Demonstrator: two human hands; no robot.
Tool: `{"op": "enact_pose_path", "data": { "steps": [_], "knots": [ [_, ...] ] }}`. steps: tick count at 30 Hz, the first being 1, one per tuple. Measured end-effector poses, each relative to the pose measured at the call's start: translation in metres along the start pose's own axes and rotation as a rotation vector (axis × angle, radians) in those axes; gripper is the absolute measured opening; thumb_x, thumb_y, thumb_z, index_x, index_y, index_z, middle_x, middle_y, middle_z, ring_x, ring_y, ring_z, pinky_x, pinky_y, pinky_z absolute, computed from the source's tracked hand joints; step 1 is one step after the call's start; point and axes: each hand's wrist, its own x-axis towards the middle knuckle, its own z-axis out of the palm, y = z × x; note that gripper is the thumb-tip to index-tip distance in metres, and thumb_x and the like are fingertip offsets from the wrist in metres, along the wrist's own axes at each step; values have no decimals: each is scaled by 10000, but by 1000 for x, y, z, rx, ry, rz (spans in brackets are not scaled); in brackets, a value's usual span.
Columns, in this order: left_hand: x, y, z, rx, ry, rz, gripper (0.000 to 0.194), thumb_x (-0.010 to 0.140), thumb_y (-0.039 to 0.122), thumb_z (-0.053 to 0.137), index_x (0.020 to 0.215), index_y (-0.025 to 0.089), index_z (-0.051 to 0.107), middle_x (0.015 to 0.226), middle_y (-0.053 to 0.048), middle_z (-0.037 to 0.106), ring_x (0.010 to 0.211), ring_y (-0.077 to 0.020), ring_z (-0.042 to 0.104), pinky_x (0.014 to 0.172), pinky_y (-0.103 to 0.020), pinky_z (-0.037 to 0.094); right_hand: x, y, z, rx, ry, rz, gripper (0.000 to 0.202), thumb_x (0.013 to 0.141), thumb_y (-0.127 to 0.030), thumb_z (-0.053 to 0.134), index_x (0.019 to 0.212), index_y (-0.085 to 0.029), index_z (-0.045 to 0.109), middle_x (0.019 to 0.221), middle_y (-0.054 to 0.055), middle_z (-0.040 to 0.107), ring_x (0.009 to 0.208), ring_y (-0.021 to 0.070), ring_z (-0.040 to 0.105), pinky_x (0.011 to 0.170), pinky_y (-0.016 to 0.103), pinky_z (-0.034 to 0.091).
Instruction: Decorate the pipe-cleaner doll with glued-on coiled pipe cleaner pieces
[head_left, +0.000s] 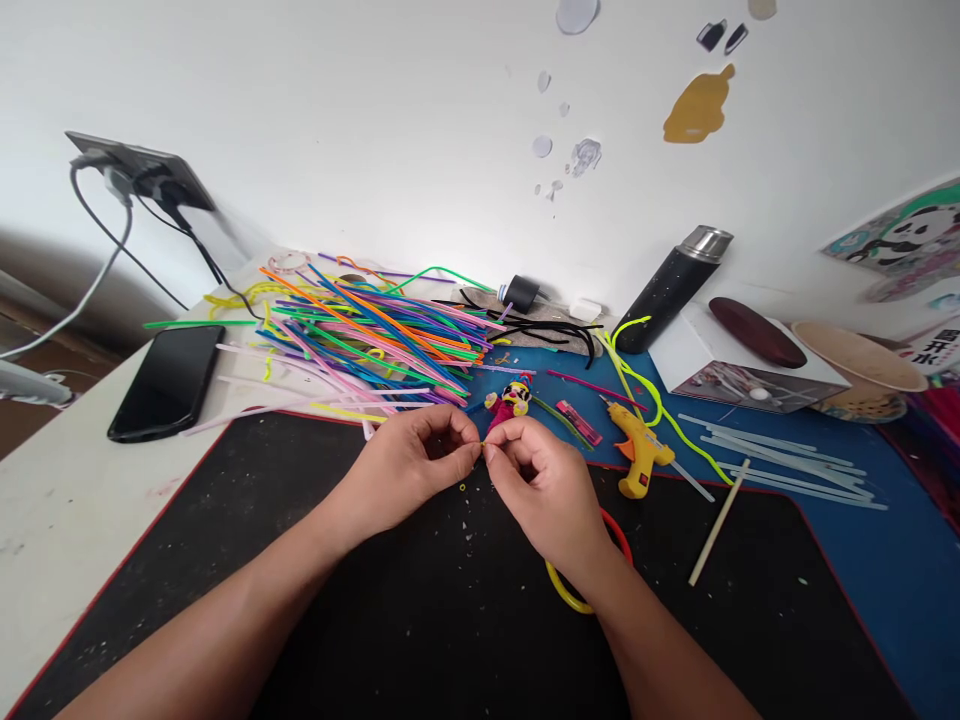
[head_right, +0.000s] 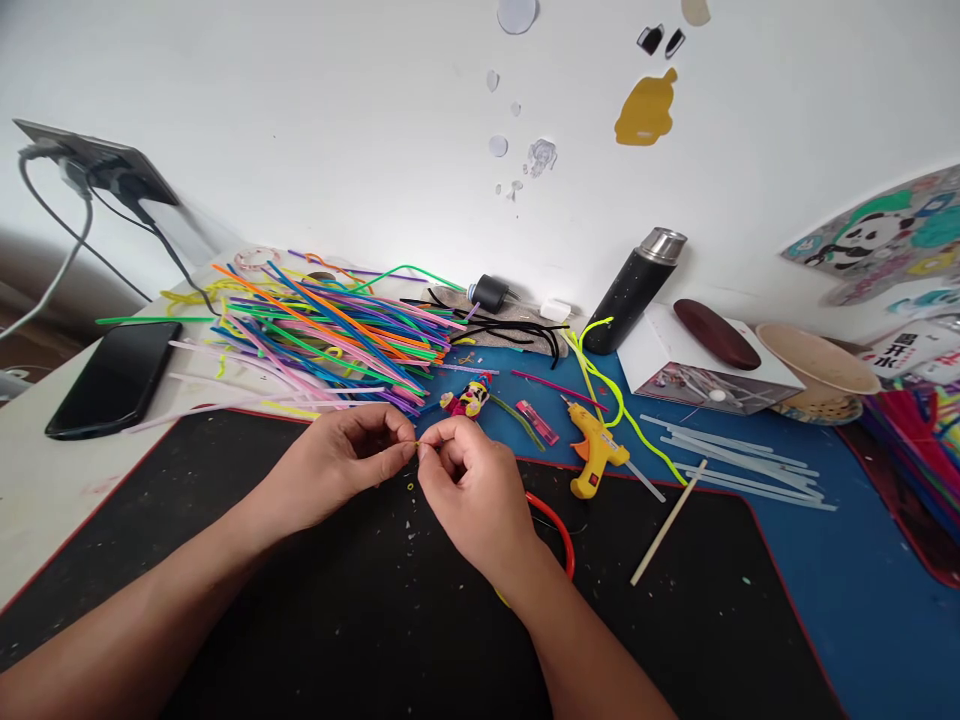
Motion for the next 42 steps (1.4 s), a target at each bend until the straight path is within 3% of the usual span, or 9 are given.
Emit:
{"op": "enact_pose_path", "data": {
  "steps": [10,24,35,42],
  "knots": [
    [-2,2,2,210,33,118,43,830,207,647,838,184,683,761,31,653,673,-115,550,616,-215,436,2,2,-1,-42,-18,28,54,916,-253,620,893,-211,645,552,-96,448,480,94,401,475,231,300],
    [-4,1,-7,464,-15,358,122,838,101,608,875,198,672,778,29,649,676,-107,590,627,-205,437,2,-1,-1,0,-76,97,26,894,-242,633,886,-217,632,565,-94,462,495,96,397,490,231,312],
    [-3,10,-14,427,-106,178,84,806,154,605,833,200,671,748,26,633,639,-116,558,582,-209,421,0,1,0,-166,-84,-30,53,909,-208,608,865,-231,622,542,-95,460,486,100,416,516,249,316],
    [-1,8,-14,428,-108,147,74,832,183,620,850,196,690,759,22,646,660,-124,551,606,-225,417,2,4,1,-173,-81,-15,38,908,-213,619,874,-228,629,548,-94,470,496,101,422,519,247,317]
  ]
}}
